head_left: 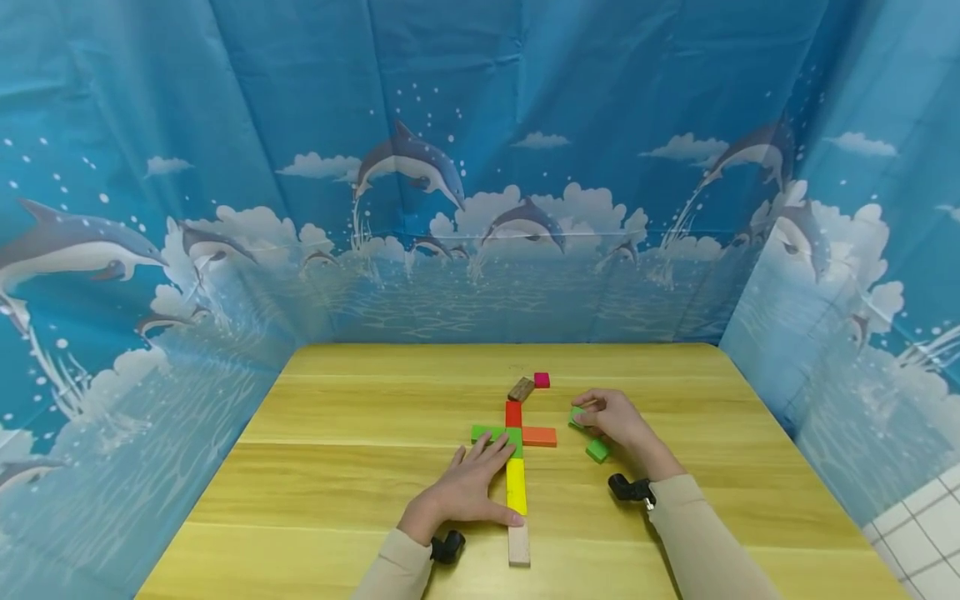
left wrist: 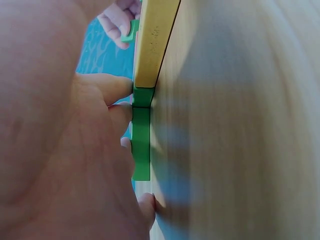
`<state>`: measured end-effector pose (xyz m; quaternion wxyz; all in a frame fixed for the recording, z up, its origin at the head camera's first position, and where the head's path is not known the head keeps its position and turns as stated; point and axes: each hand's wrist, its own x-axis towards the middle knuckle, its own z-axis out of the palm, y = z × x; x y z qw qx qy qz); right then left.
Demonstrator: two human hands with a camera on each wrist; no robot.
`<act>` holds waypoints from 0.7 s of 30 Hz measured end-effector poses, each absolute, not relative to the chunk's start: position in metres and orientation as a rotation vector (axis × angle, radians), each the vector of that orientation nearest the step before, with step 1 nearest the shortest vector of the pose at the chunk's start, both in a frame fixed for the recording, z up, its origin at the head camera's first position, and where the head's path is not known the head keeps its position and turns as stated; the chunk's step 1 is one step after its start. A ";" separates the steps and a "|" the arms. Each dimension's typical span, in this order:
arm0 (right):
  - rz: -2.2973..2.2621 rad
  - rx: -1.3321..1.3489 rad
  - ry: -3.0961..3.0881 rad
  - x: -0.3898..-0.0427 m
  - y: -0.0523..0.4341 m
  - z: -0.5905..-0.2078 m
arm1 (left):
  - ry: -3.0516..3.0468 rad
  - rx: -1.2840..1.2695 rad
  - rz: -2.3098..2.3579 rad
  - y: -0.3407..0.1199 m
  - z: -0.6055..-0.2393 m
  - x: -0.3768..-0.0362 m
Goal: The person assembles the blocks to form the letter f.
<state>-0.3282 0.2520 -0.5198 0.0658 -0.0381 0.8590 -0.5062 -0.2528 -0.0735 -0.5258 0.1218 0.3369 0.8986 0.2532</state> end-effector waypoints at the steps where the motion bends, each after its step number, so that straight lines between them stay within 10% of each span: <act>1: -1.540 -0.109 2.588 -0.330 0.251 -0.519 | 2.623 0.986 0.745 -0.073 -0.526 -0.253; 21: -1.578 0.066 2.621 -0.377 0.233 -0.517 | 2.626 0.999 0.759 -0.073 -0.529 -0.254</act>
